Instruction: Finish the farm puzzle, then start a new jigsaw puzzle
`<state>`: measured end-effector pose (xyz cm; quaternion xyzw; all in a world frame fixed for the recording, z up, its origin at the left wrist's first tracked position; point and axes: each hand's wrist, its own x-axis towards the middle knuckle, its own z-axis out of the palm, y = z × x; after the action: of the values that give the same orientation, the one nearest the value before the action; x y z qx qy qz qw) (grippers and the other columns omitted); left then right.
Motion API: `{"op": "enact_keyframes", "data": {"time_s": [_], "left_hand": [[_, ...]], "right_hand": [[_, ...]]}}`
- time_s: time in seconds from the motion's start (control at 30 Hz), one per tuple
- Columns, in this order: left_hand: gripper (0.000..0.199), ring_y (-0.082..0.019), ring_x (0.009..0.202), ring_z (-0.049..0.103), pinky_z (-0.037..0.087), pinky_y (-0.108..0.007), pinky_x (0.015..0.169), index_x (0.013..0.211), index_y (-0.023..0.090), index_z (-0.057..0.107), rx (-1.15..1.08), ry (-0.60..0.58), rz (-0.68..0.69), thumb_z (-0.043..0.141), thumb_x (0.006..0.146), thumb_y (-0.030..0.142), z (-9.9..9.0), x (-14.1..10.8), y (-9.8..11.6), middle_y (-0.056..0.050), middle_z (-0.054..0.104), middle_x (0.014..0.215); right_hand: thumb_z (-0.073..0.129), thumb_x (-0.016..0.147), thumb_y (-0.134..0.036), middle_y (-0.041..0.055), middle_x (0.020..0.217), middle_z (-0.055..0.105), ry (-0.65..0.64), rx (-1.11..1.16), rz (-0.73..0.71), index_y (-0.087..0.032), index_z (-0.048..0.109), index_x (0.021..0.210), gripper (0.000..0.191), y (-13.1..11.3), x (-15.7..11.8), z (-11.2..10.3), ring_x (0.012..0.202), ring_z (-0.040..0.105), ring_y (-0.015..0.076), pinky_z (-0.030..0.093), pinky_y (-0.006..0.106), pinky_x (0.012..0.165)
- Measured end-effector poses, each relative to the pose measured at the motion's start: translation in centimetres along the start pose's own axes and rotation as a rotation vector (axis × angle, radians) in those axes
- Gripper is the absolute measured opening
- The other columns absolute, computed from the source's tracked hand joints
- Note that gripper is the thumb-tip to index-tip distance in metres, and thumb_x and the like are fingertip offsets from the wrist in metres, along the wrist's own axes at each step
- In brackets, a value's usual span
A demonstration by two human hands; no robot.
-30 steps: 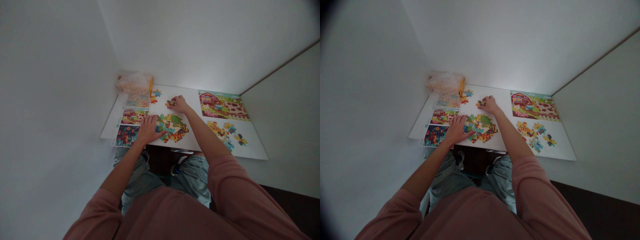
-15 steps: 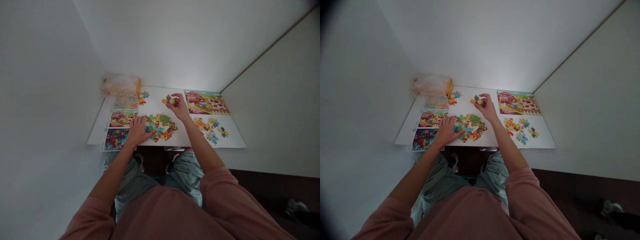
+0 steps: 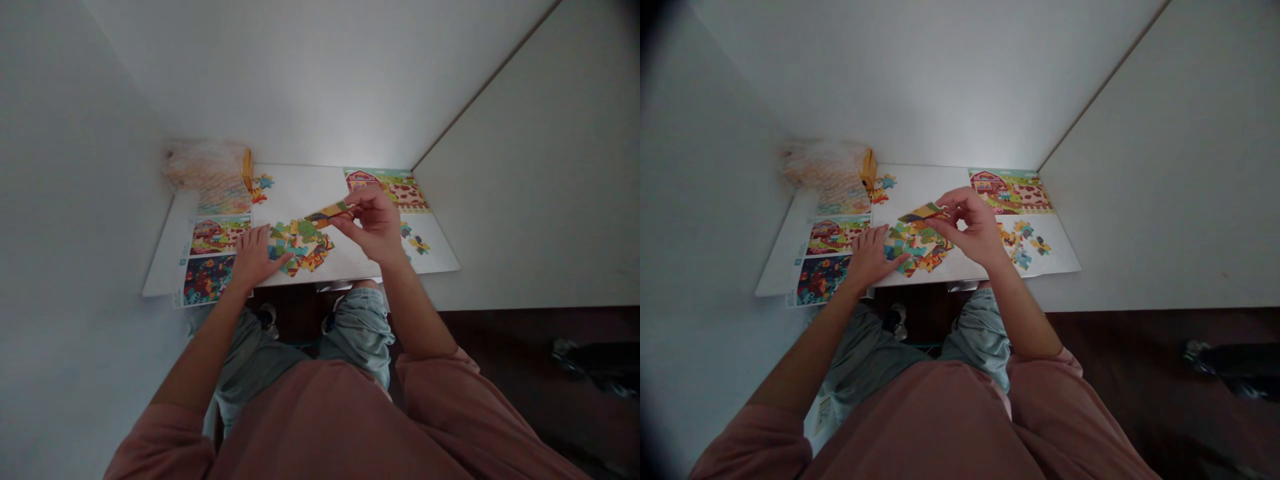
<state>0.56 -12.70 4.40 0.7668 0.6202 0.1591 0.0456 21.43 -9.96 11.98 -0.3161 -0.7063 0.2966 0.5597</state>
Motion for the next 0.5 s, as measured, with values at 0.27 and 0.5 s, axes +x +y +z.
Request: {"op": "enact_keyframes", "data": {"time_s": [0.27, 0.5], "left_hand": [[0.06, -0.027, 0.108, 0.019, 0.015, -0.042, 0.087, 0.118, 0.02, 0.019, 0.032, 0.037, -0.014, 0.039, 0.068, 0.046, 0.0, -0.1, 0.4, -0.006, 0.028, 0.116], [0.06, -0.026, 0.107, 0.019, 0.013, -0.041, 0.088, 0.118, 0.019, 0.019, 0.06, 0.03, -0.024, 0.038, 0.068, 0.047, 0.1, -0.1, 0.5, -0.005, 0.028, 0.116]], "right_hand": [[0.057, 0.06, -0.024, -0.0024, 0.081, 0.047, -0.063, -0.016, -0.071, -0.025, 0.047, 0.068, 0.013, -1.9, -0.4, -0.8, 0.079, 0.045, 0.014, 0.04, 0.031, 0.062], [0.057, 0.061, -0.023, -0.0036, 0.069, 0.045, -0.038, 0.076, 0.128, -0.025, 0.043, 0.075, 0.02, -2.8, -0.7, -0.2, 0.058, 0.046, 0.0088, 0.041, 0.023, 0.05]]}}
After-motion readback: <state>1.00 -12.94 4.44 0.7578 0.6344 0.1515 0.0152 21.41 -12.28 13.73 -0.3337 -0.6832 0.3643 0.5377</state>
